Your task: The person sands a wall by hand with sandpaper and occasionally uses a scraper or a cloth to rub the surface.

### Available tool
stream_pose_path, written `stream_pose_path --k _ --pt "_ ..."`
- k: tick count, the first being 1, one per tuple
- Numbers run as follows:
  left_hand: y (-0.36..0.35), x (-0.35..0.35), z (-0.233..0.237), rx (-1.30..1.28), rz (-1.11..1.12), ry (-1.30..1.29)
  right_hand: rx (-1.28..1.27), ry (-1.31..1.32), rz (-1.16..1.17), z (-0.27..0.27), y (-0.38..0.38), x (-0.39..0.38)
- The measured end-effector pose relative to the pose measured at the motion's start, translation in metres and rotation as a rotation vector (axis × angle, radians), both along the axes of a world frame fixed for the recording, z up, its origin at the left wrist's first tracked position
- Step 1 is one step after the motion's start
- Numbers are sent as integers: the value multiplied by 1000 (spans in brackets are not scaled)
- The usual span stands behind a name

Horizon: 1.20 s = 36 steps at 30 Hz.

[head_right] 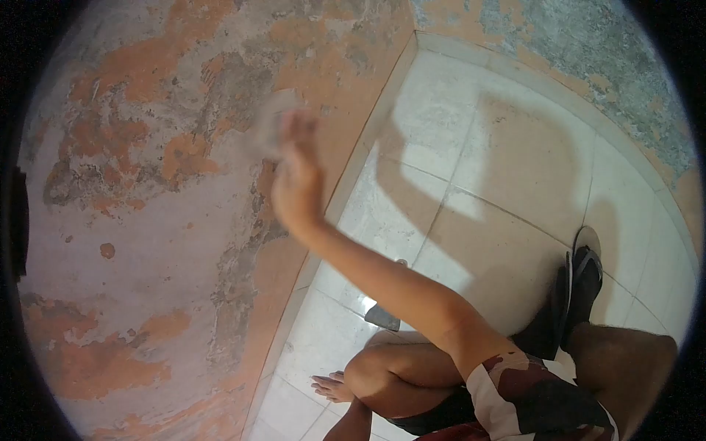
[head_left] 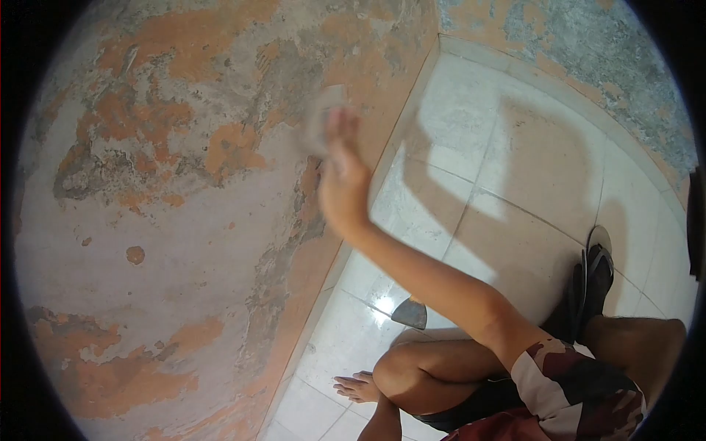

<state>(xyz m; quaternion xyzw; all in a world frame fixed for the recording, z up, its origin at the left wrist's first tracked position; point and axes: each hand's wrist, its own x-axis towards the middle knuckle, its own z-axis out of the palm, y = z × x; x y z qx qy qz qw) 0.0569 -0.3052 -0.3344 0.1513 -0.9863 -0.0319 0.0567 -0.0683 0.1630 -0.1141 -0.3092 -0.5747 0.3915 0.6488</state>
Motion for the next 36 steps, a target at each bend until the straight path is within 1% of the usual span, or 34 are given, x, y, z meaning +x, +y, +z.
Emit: stream_pose_path --k 2,3,5,7,8,10,11,13,14,16,17,19,20,22,23,25,26,28,29,31,33,34,36 --pt "5 -1 1 -10 3 9 163 22 117 30 -40 6" --pt "8 -1 3 -7 -5 11 166 23 109 22 -49 8" --pt "12 1 8 14 16 13 337 -48 183 -15 -57 2" --pt "18 0 8 15 18 9 -21 142 166 -46 -39 -5" --pt "15 0 10 5 27 -4 -30 148 167 -43 -25 0" --pt "7 -1 5 -16 20 -1 -308 29 92 -28 0 18" --pt "6 -1 2 -21 10 2 -312 29 92 -15 -7 16" --pt "6 -2 2 3 9 11 105 61 109 9 -32 5" --pt "7 -1 4 15 12 8 107 65 105 9 -46 8" --pt "10 -1 5 32 12 12 335 -74 202 4 -67 10" --pt "11 -1 4 19 16 10 340 -67 200 -10 -59 7" --pt "7 -3 0 -3 27 13 87 -11 36 -45 -28 4" --pt "5 -4 -4 -18 11 20 78 -8 41 -45 -13 7" --pt "6 0 2 -4 -20 45 -241 3 -22 -32 9 16" --pt "8 1 3 1 -18 49 -236 7 -20 -20 -1 12" --pt "10 -1 4 -7 2 28 17 43 28 2 -46 4" --pt "10 -1 3 -1 -3 30 23 45 23 0 -65 9" --pt "8 -2 -1 -17 -1 52 356 -136 204 -19 -93 12" --pt "6 -2 0 -19 -1 55 354 -133 204 -32 -87 7" --pt "7 -2 -1 -20 -4 45 20 45 92 -59 -53 -3" --pt "-1 -3 -7 -19 -14 60 -278 -1 -24 -44 -7 12" --pt "-3 -2 -9 2 -26 74 -283 -5 -23 -41 -11 11" --pt "2 0 -6 -5 -18 69 -107 54 7 -22 -14 2"
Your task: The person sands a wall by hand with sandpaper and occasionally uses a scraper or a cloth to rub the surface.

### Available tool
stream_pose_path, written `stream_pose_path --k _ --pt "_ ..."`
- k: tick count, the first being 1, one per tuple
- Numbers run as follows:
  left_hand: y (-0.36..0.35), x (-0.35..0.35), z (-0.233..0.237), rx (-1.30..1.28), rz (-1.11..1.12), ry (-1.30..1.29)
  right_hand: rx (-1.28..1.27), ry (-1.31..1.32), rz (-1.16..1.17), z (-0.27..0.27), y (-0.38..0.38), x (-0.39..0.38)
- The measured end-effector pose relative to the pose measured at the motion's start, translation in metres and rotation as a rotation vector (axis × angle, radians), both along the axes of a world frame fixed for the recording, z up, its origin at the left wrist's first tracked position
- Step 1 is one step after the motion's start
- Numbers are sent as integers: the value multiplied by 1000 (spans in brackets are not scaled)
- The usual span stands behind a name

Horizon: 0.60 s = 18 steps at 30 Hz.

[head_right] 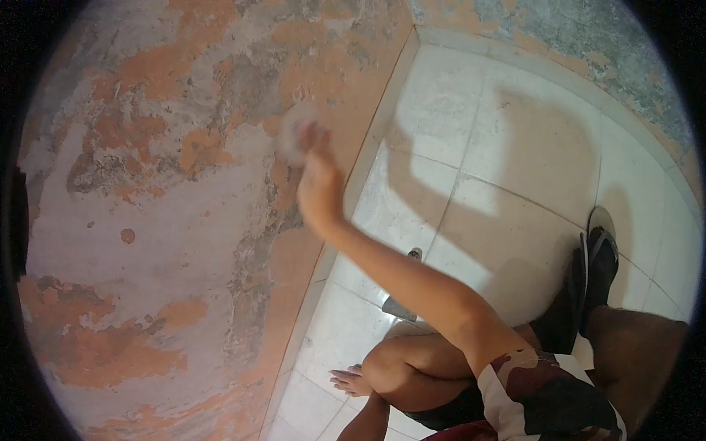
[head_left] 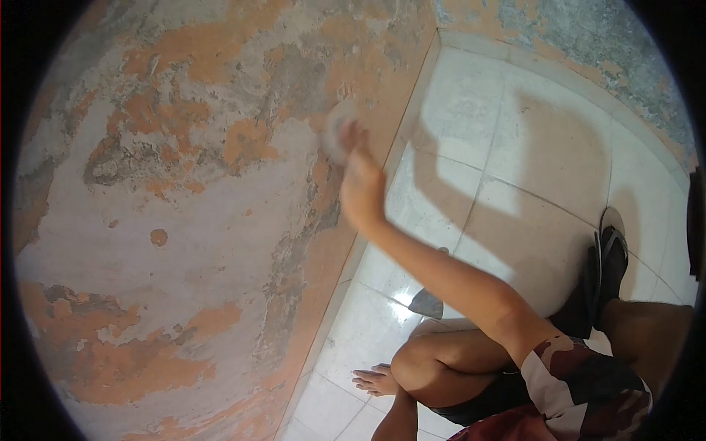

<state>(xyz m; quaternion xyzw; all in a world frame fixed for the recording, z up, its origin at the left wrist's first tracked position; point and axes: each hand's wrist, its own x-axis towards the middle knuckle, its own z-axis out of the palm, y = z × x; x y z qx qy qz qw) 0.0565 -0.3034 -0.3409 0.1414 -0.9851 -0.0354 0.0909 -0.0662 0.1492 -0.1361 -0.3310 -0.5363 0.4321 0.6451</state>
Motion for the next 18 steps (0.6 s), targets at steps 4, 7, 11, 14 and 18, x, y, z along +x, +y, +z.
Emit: stream_pose_path --k 4,7,11,14,18 --pt "7 0 9 27 11 -18 230 -95 108 0 -60 15" --pt "5 -1 5 19 14 -17 -192 193 108 -31 -21 -3" --pt "8 1 4 30 -2 7 -128 32 -24 -10 3 2" --pt "5 -2 2 -11 17 16 155 -76 159 18 -71 13" --pt "6 -5 -5 -13 25 30 -22 89 121 -27 -53 3"
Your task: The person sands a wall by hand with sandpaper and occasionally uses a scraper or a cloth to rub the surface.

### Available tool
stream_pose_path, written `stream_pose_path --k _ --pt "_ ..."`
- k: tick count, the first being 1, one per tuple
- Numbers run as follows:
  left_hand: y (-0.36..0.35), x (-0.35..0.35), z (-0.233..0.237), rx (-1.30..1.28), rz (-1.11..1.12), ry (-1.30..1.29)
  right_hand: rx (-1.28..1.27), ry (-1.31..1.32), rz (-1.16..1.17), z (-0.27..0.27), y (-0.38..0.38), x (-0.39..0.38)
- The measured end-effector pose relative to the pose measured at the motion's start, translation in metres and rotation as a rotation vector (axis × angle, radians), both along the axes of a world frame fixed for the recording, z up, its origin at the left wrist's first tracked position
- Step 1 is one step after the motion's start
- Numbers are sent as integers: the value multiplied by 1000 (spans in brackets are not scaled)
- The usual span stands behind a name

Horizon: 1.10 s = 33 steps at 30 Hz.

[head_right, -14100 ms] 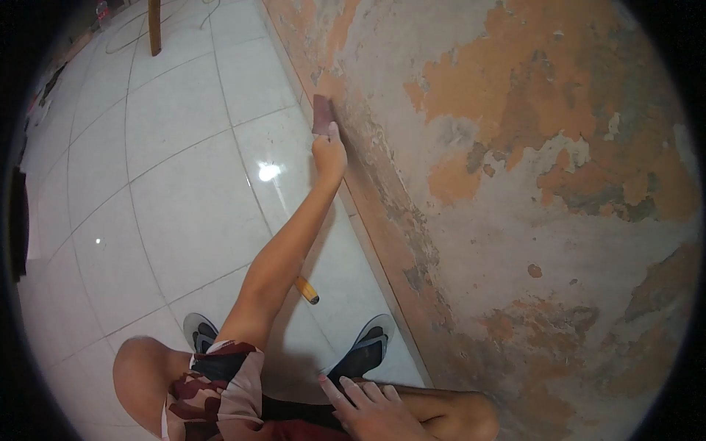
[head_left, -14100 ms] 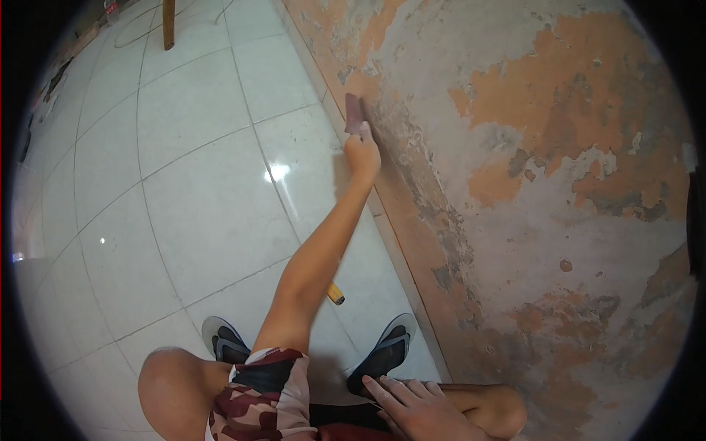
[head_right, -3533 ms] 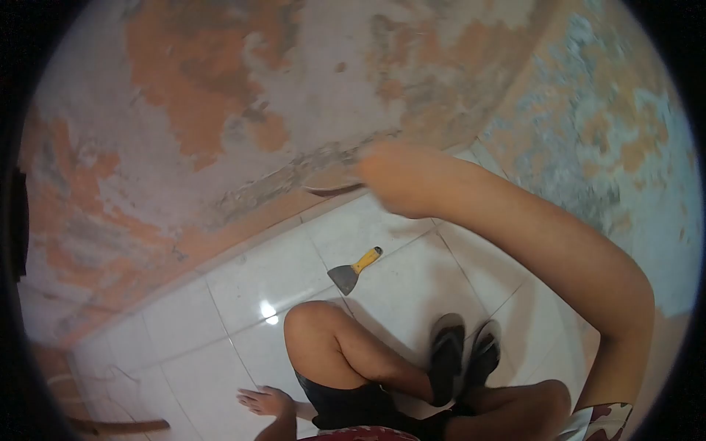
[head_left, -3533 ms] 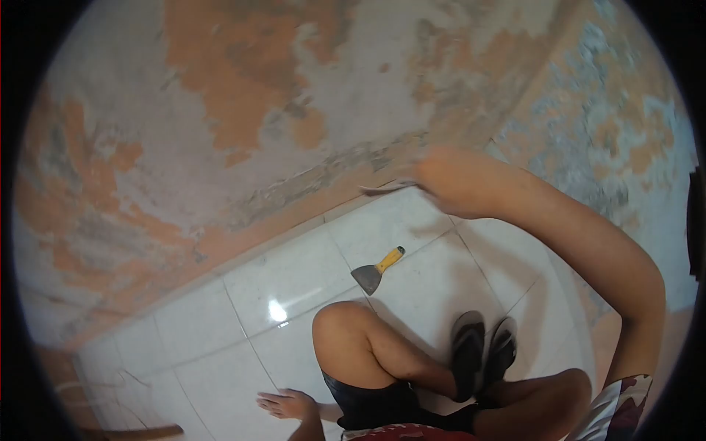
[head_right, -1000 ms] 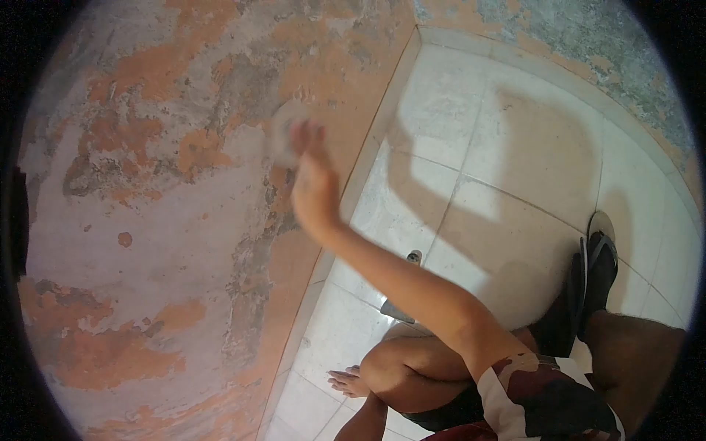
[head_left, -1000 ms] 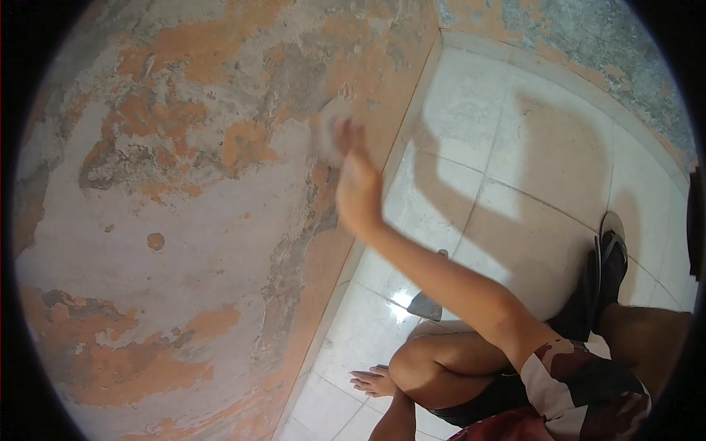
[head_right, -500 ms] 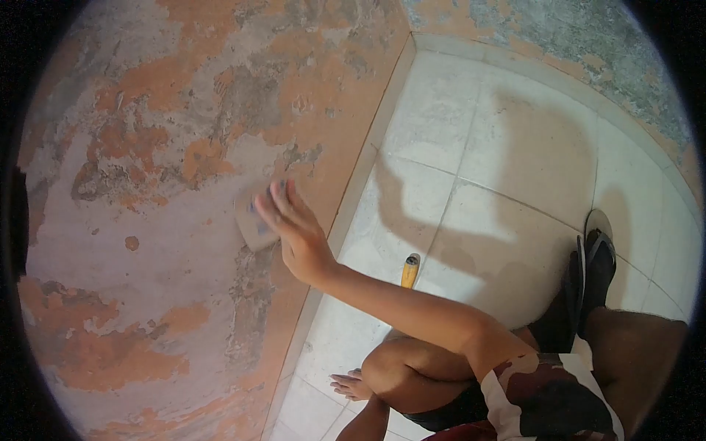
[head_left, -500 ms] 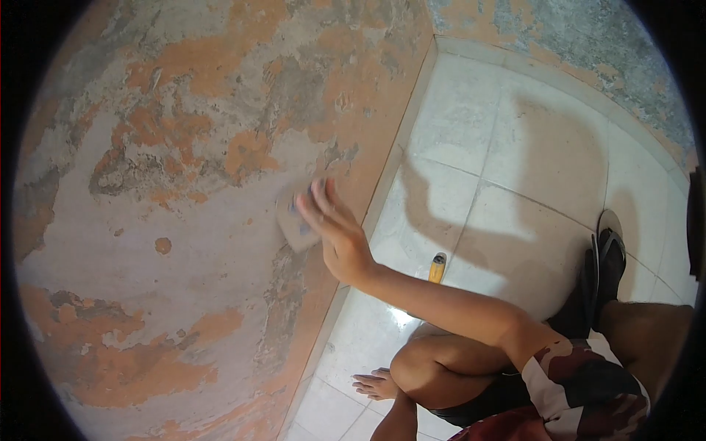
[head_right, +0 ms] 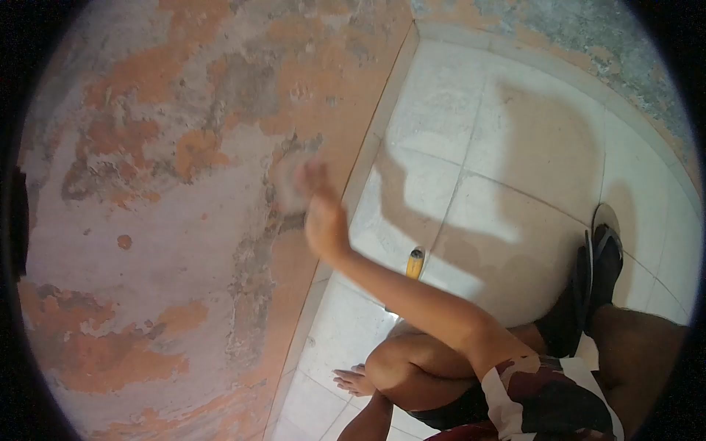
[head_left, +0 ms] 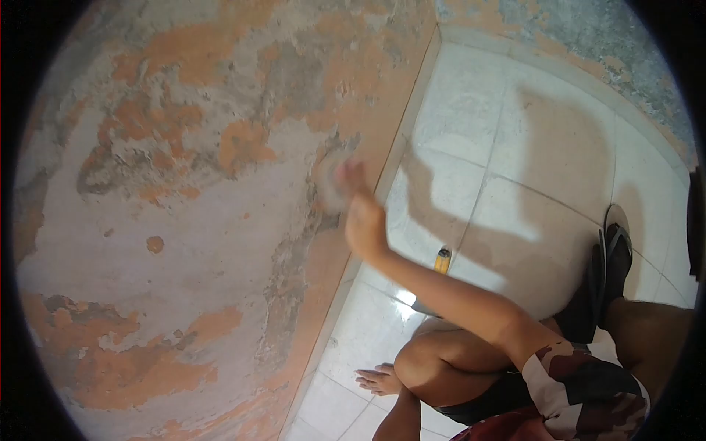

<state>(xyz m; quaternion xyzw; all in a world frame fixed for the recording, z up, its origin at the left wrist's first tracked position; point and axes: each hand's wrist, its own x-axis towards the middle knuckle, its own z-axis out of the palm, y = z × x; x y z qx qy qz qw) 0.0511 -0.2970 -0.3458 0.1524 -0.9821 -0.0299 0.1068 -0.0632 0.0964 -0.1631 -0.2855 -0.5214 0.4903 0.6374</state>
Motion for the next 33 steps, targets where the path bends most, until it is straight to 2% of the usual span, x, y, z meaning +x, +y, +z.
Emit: stream_pose_path --k 2,3,7,8,10,11,16,17,19,22,24,27,28,29,31,33 --pt "-14 10 6 -49 33 -12 -454 -56 -57 -17 45 0" --pt "-10 10 10 -4 9 -23 -461 -63 -42 -9 36 0" --pt "2 6 14 51 -7 -42 55 34 -37 51 15 -6" --pt "3 5 14 65 -15 -37 69 39 -44 49 9 -2" --pt "3 5 13 25 14 -57 402 -213 -57 29 -3 8" --pt "5 4 13 30 7 -57 405 -215 -65 27 4 8" --pt "0 7 13 30 -17 -57 -357 -102 -35 16 57 0" --pt "4 6 13 43 -20 -55 -344 -99 -37 27 44 1" --pt "4 6 16 25 -4 -84 300 -129 -49 52 0 9" --pt "0 5 10 17 -4 -49 368 -249 -93 12 9 11" --pt "5 2 0 8 -2 -11 -148 -27 -156 -2 50 0" --pt "-2 4 5 7 -10 11 -196 -101 -260 25 68 -7" --pt "-3 5 6 -2 -13 2 14 -147 -223 40 54 -3" --pt "-2 5 5 -12 -17 -7 25 -144 -226 46 32 5" --pt "9 3 10 20 -16 -41 485 -228 -51 53 5 19" --pt "7 6 22 29 12 -123 420 -172 -107 3 31 7"
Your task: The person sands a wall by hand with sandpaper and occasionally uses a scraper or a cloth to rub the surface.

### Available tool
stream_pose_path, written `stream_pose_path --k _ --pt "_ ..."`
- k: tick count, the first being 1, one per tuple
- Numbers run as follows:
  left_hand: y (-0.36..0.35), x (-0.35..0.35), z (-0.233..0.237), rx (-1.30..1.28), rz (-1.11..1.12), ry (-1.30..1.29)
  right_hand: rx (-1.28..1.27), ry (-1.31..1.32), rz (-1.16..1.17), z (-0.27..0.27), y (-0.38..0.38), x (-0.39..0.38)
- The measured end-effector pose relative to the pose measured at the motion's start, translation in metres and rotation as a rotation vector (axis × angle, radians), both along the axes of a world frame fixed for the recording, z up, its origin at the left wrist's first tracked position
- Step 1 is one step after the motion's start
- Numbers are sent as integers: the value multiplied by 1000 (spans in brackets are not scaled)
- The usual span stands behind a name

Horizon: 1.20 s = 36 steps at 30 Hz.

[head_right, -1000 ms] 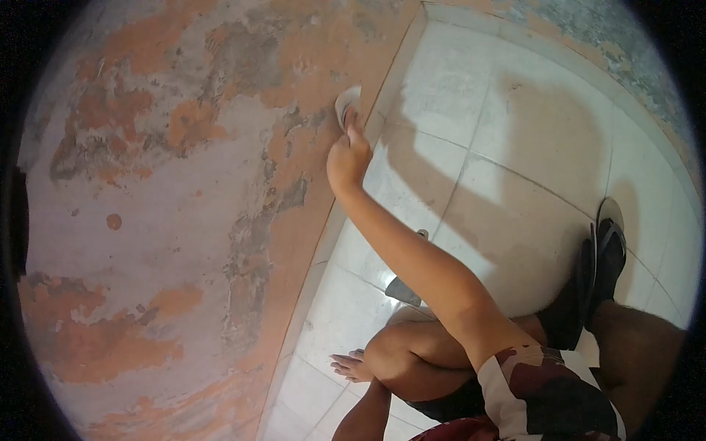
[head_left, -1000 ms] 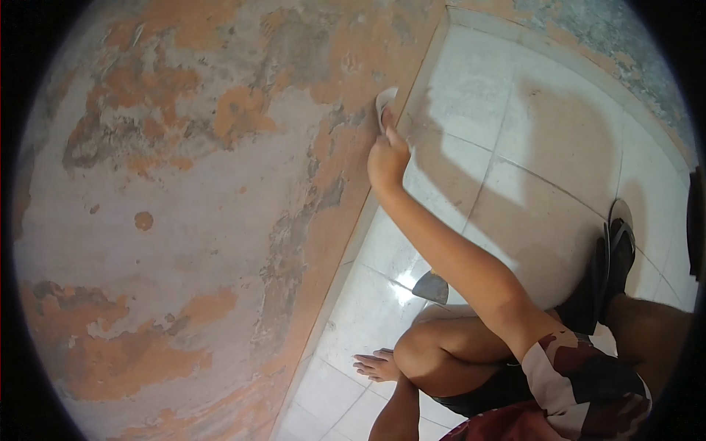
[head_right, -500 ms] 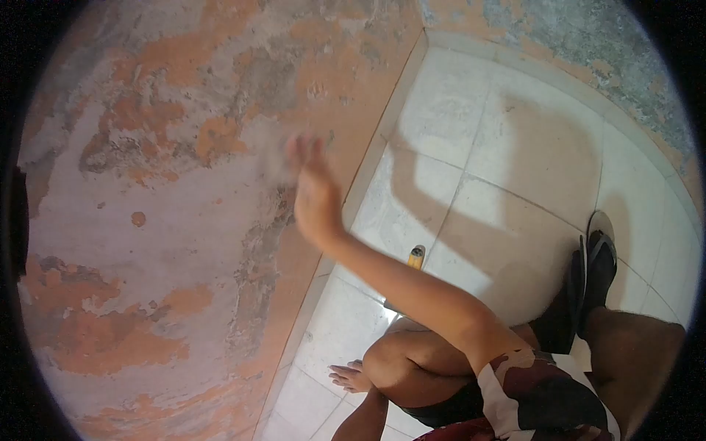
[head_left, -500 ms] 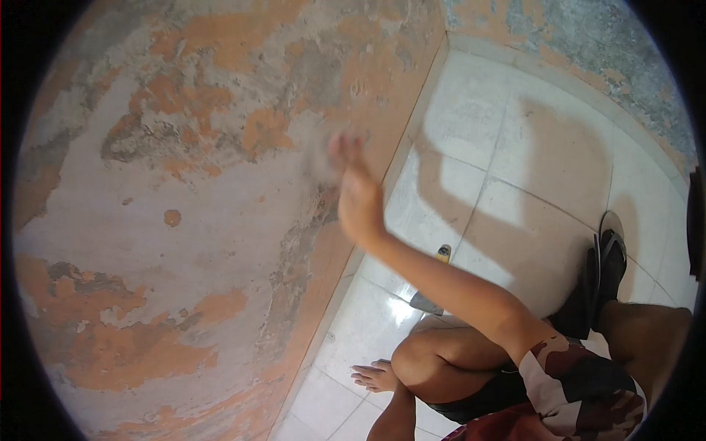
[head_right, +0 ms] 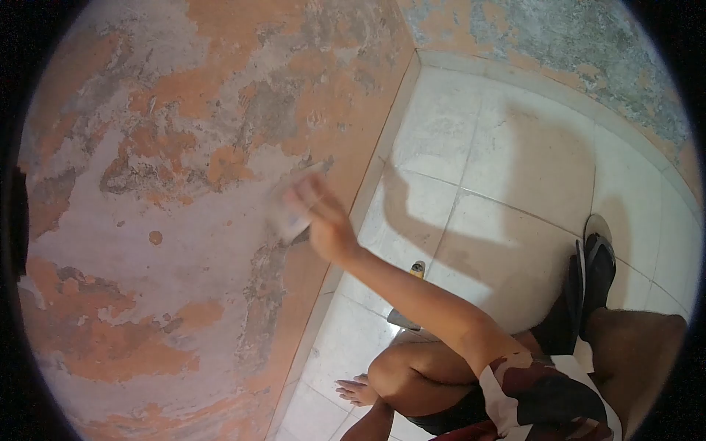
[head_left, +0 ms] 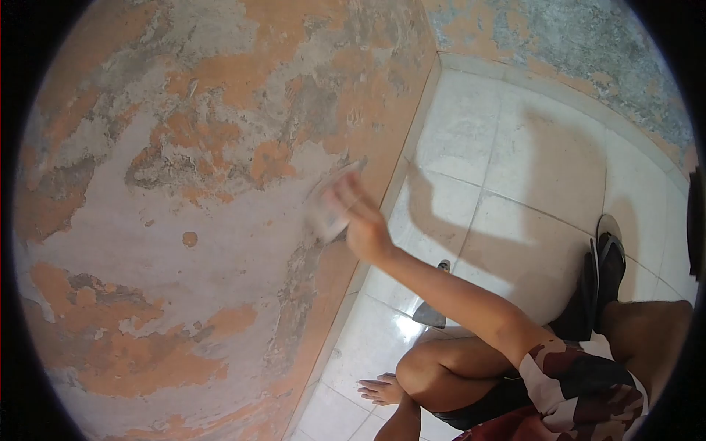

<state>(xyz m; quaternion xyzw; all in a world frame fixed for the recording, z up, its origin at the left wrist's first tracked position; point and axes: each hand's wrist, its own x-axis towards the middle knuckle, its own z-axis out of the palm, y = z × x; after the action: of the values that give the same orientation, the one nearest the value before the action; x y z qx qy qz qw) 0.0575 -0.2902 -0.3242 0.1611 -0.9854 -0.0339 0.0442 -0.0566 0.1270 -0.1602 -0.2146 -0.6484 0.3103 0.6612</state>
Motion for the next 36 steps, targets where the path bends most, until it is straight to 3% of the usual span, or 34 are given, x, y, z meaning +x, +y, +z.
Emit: stream_pose_path --k 2,4,5,7,8,10,11,13,14,16,17,19,20,22,24,26,27,28,30,31,33,34,36 --pt "0 -2 -5 -15 2 4 -70 70 -38 -17 30 -10" --pt "-7 -2 -14 -46 -9 38 -840 174 -171 -17 43 -15" --pt "-7 -1 -12 -10 -25 71 -852 170 -168 -8 28 -13" --pt "-7 1 -7 -10 -9 52 -298 59 -47 22 -12 -2" --pt "-3 0 -6 -3 -4 33 -291 61 -49 18 -21 1" --pt "3 -1 0 9 -7 31 269 -192 81 -6 -30 10" --pt "2 1 1 12 -2 25 297 -190 -10 -30 -13 6" --pt "0 -4 -8 -11 -10 23 -321 24 -70 -28 13 4" --pt "-7 -1 -10 -37 -13 17 -334 15 -67 -20 22 6" --pt "-16 4 -5 -37 -8 1 -766 48 -63 -2 28 4" --pt "-7 -1 -6 -7 -17 1 -455 33 -66 -5 15 -2" --pt "-3 -1 -2 9 -9 15 -202 -37 50 19 -42 10" --pt "1 0 -1 18 -7 23 -190 -33 48 11 -49 12" --pt "1 3 3 32 -11 22 213 -324 176 -28 -56 16" --pt "2 1 0 22 -4 31 -60 -202 -3 -50 -31 13" --pt "1 0 -2 15 -11 40 -681 -87 1 -47 -9 10" --pt "0 2 -1 26 -20 40 -770 -43 27 -41 -9 6" --pt "1 2 -2 35 -20 42 -760 -41 27 -25 -23 5" --pt "1 0 -1 16 5 32 -359 -139 33 4 -73 10" --pt "5 0 0 29 -1 36 -347 -133 28 3 -83 14" --pt "7 2 4 13 8 48 -53 -264 93 -7 -93 22" --pt "7 1 2 7 10 48 -59 -263 96 -17 -85 19" --pt "3 0 -2 6 -2 54 -760 -95 54 -33 -67 10"
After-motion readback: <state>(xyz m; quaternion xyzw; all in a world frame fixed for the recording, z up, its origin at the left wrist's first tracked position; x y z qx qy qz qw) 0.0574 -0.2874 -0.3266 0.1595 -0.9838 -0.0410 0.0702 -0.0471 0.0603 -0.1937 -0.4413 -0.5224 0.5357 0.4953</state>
